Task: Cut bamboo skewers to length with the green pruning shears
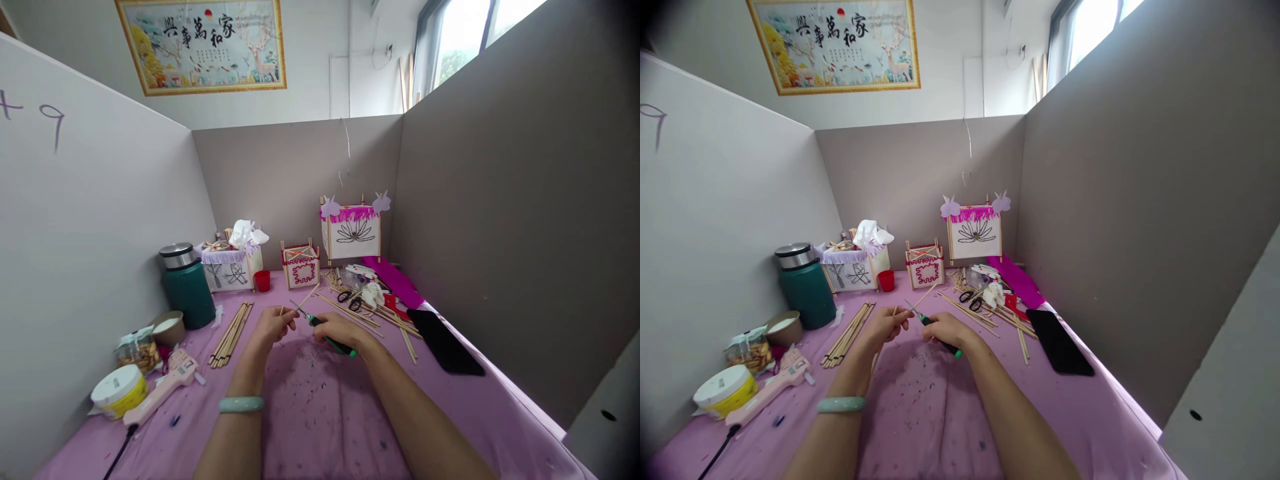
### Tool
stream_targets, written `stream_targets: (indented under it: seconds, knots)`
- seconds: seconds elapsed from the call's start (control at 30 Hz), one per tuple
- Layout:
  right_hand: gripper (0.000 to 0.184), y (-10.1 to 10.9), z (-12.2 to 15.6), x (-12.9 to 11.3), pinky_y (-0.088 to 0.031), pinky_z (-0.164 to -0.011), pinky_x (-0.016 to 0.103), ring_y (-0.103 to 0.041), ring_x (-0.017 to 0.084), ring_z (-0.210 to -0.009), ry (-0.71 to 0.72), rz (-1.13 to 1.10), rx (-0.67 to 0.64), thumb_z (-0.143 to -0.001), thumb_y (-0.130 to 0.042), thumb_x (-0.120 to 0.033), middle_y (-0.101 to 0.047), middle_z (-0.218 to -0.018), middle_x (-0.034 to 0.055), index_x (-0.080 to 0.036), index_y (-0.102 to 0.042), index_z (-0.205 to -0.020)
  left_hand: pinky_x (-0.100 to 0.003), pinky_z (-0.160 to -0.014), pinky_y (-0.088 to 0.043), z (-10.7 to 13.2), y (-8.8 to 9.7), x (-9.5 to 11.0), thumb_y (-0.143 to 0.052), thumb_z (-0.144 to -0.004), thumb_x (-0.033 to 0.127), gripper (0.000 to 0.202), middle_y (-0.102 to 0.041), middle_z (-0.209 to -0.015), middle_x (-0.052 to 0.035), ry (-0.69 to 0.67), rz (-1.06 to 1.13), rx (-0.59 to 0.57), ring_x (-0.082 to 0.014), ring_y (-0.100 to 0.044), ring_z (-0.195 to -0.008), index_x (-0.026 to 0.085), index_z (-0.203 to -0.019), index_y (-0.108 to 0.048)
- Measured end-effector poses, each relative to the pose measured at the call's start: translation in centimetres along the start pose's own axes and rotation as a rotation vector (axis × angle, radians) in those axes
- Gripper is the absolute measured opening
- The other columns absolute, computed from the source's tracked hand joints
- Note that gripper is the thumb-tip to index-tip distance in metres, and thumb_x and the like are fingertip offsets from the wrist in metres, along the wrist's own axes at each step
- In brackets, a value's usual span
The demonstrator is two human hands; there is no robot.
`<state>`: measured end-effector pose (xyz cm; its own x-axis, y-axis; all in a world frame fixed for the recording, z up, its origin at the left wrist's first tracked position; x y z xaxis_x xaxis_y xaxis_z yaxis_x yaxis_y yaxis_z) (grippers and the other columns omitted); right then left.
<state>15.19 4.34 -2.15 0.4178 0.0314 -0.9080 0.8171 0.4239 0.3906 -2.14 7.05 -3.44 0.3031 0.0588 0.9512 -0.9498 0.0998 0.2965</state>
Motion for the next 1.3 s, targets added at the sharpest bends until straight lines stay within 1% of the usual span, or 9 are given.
stream_targets:
  seconds: [0.13, 0.23, 0.33, 0.53, 0.73, 0.9, 1.13, 1.23, 1.3]
  knots:
    - [0.007, 0.0, 0.2, -0.1, -0.027, -0.045, 0.021, -0.038, 0.007, -0.047, -0.003, 0.025, -0.011, -0.057, -0.056, -0.016, -0.044, -0.053, -0.0058, -0.017, -0.051, -0.063, -0.021, -0.04, -0.01, 0.2, 0.2, -0.2, -0.066, -0.069, 0.043, 0.036, -0.051, -0.057, 0.0048, 0.085, 0.177, -0.125, -0.0015, -0.023, -0.035, 0.012, -0.086, -0.059]
    - [0.007, -0.1, -0.2, 0.1, -0.027, -0.044, 0.021, -0.039, 0.007, -0.047, 0.022, 0.043, 0.007, -0.056, -0.056, -0.016, -0.044, -0.052, -0.0056, -0.017, -0.051, -0.061, -0.021, -0.039, -0.011, 0.0, 0.3, -0.3, -0.063, -0.073, 0.038, 0.029, -0.053, -0.058, 0.0041, 0.082, 0.187, -0.147, -0.0018, -0.023, -0.035, 0.012, -0.086, -0.06]
    - [0.006, -0.3, -1.1, 0.5, -0.028, -0.043, 0.021, -0.041, 0.008, -0.044, 0.002, 0.068, 0.041, -0.056, -0.055, -0.016, -0.045, -0.049, -0.0049, -0.017, -0.052, -0.061, -0.022, -0.04, -0.016, -0.3, 0.1, -0.4, -0.055, -0.08, 0.034, 0.023, -0.06, -0.063, 0.0004, 0.02, 0.027, -0.019, -0.0033, -0.029, -0.034, 0.012, -0.085, -0.061]
    - [0.006, -0.6, -2.3, 1.2, -0.031, -0.039, 0.022, -0.041, 0.01, -0.038, -0.103, 0.028, 0.053, -0.053, -0.053, -0.019, -0.044, -0.044, -0.0044, -0.018, -0.051, -0.059, -0.023, -0.055, -0.033, -0.1, -0.9, 0.4, -0.051, -0.084, 0.032, 0.024, -0.068, -0.069, -0.0051, -0.166, -0.578, 0.31, -0.0102, -0.054, -0.052, 0.016, -0.076, -0.067]
    - [0.004, -0.2, -2.2, 0.9, -0.03, -0.038, 0.021, -0.042, 0.009, -0.04, -0.071, 0.019, 0.016, -0.055, -0.055, -0.019, -0.047, -0.047, -0.0033, -0.017, -0.052, -0.057, -0.024, -0.061, -0.033, 0.0, -1.1, 0.6, -0.048, -0.087, 0.031, 0.028, -0.069, -0.074, -0.0081, -0.18, -0.725, 0.359, -0.0154, -0.06, -0.07, 0.018, -0.073, -0.068]
    - [0.006, 0.1, -2.3, 1.2, -0.032, -0.04, 0.021, -0.044, 0.009, -0.041, -0.044, 0.026, -0.054, -0.059, -0.056, -0.022, -0.049, -0.05, -0.0032, -0.016, -0.054, -0.061, -0.023, -0.056, -0.032, -0.4, -0.7, 0.5, -0.05, -0.085, 0.03, 0.032, -0.064, -0.059, -0.004, -0.166, -0.598, 0.275, -0.0118, -0.053, -0.056, 0.016, -0.059, -0.063]
    - [0.008, 0.1, -1.8, 1.2, -0.033, -0.041, 0.02, -0.046, 0.008, -0.045, -0.025, 0.033, -0.05, -0.06, -0.058, -0.022, -0.052, -0.055, -0.0034, -0.016, -0.057, -0.065, -0.022, -0.038, -0.017, 0.0, -0.2, -0.3, -0.053, -0.08, 0.028, 0.017, -0.054, -0.052, 0.0026, 0.026, 0.027, 0.048, -0.005, -0.03, -0.032, 0.013, -0.078, -0.06]
    - [0.006, -0.1, -1.5, 1.0, -0.033, -0.04, 0.019, -0.046, 0.008, -0.044, -0.032, 0.018, -0.064, -0.058, -0.057, -0.019, -0.051, -0.053, -0.004, -0.016, -0.056, -0.063, -0.022, -0.037, -0.013, 0.2, 0.0, -0.5, -0.054, -0.079, 0.029, 0.018, -0.052, -0.052, 0.0035, 0.06, 0.139, -0.042, -0.0039, -0.027, -0.032, 0.011, -0.08, -0.06]
    - [0.005, -0.2, -1.6, 1.0, -0.032, -0.039, 0.019, -0.045, 0.008, -0.042, -0.028, 0.015, -0.048, -0.056, -0.056, -0.017, -0.049, -0.05, -0.0044, -0.016, -0.054, -0.061, -0.022, -0.038, -0.013, 0.1, 0.0, -0.5, -0.053, -0.08, 0.029, 0.019, -0.052, -0.053, 0.0035, 0.049, 0.114, -0.037, -0.0038, -0.028, -0.032, 0.011, -0.081, -0.06]
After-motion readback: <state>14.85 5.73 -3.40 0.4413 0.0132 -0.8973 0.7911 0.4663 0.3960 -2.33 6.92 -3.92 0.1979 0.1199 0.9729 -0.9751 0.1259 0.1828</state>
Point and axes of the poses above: each hand's wrist, its own z-axis away from the middle knuckle, its own y-axis out of the back of the hand, x = y × z, the point moved 3 cm from there along -z, towards the middle knuckle
